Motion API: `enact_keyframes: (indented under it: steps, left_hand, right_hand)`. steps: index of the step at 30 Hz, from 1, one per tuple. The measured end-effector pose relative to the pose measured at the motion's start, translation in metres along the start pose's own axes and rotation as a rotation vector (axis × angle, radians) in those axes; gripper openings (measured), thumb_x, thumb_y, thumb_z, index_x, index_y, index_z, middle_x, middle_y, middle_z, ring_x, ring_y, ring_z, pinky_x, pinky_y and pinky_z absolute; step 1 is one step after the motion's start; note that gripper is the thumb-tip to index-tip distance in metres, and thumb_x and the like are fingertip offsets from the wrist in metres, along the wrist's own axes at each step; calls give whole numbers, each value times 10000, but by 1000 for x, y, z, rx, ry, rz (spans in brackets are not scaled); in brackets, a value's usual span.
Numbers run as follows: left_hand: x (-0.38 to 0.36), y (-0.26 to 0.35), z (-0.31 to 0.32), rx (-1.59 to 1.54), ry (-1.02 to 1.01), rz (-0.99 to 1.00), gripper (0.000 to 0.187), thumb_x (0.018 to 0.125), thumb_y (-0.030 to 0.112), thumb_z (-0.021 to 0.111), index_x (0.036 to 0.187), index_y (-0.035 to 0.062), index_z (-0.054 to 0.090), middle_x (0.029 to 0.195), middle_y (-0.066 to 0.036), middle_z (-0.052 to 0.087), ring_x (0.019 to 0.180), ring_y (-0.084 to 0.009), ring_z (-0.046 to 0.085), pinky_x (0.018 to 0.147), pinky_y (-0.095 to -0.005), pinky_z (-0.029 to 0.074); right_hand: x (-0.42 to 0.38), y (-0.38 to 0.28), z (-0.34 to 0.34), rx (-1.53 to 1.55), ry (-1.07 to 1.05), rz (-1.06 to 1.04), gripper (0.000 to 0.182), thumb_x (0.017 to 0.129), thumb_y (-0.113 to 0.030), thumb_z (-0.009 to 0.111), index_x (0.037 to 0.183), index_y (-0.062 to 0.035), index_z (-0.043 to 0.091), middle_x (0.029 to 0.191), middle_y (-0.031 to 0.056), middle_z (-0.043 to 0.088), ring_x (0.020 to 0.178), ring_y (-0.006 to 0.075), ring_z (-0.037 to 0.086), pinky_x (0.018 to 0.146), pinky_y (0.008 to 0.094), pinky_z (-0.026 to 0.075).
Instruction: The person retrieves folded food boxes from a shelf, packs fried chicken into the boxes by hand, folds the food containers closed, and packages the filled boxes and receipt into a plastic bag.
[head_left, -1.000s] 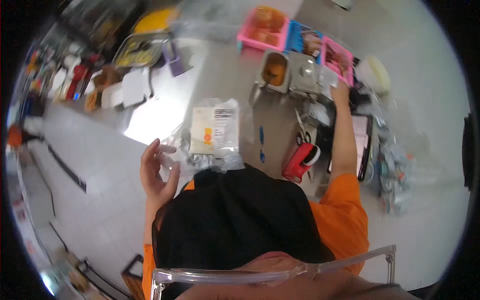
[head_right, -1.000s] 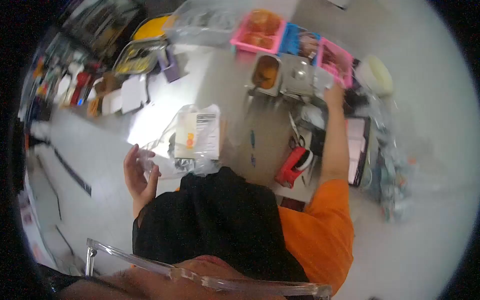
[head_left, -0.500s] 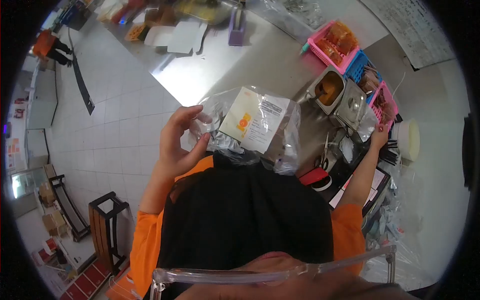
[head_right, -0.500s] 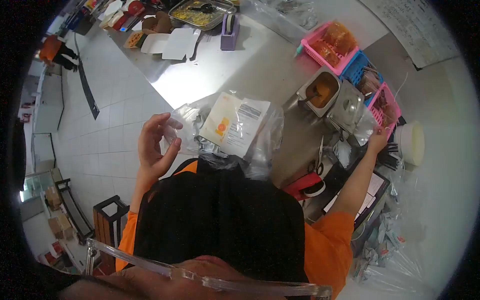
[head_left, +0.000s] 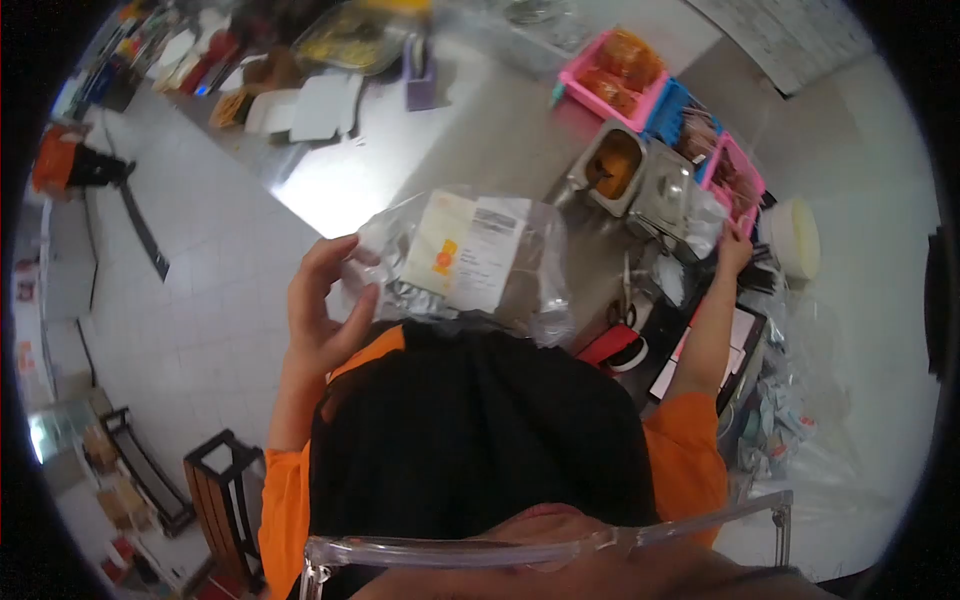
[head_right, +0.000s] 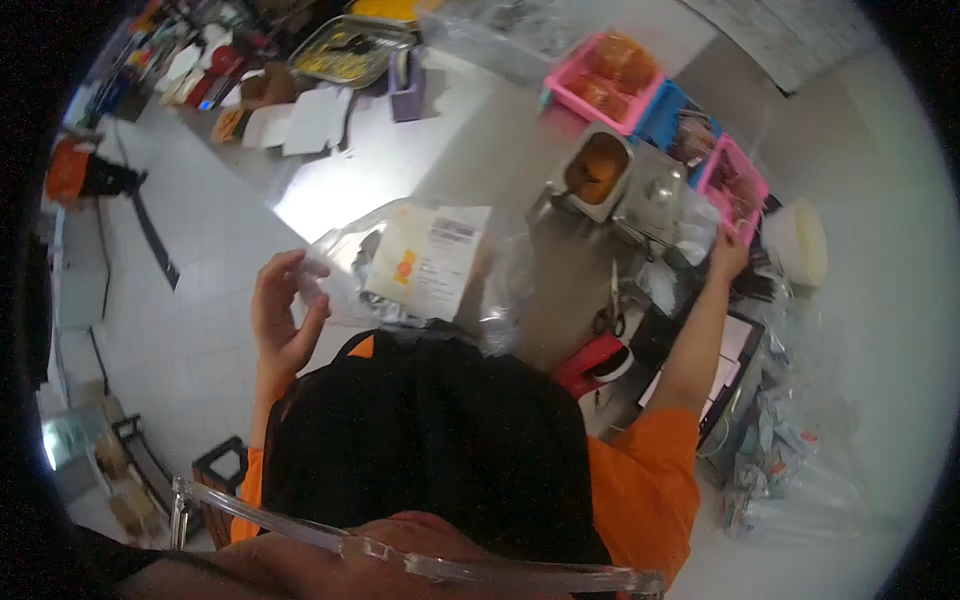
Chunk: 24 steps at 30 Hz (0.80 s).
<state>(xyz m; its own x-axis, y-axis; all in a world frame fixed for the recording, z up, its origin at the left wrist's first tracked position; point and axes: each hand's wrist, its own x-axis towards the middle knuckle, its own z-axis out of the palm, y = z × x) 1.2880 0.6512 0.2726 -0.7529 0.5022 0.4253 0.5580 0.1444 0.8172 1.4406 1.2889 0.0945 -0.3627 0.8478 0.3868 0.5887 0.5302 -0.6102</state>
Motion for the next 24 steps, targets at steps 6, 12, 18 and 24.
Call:
enact_keyframes:
  steps: [6, 12, 18, 24]
  left_hand:
    - [1, -4, 3, -39, -17, -58, 491, 768, -91, 543, 1228, 7, 401, 1001, -133, 527, 706, -100, 499, 597, -212, 432]
    - [3, 4, 6, -97, 21, -167, 488, 756, -95, 569, 1207, 9, 416, 973, -124, 544, 732, -102, 516, 608, -209, 427]
    - [2, 4, 4, -58, 18, -138, 481, 757, -85, 569, 1204, 14, 422, 970, -120, 548, 717, -99, 512, 611, -209, 429]
    - [0, 5, 2, -59, 13, -161, 479, 756, -92, 562, 1202, 14, 422, 970, -120, 547, 726, -111, 524, 626, -217, 447]
  right_hand:
    - [-6, -23, -24, 982, -198, 52, 147, 921, -127, 478, 1031, -64, 553, 883, 13, 561, 824, 100, 523, 748, 230, 415]
    - [-11, -21, -9, -257, -491, 43, 360, 841, -269, 518, 1105, -33, 583, 1028, 181, 618, 947, 296, 594, 811, 369, 446]
    - [-5, -26, 0, -16, 25, 167, 370, 809, -342, 529, 915, -2, 629, 913, 198, 628, 860, 344, 600, 762, 423, 444]
    - [3, -26, -82, 1050, -718, 397, 391, 803, -308, 561, 1058, -13, 597, 953, 61, 603, 812, 183, 556, 741, 295, 453]
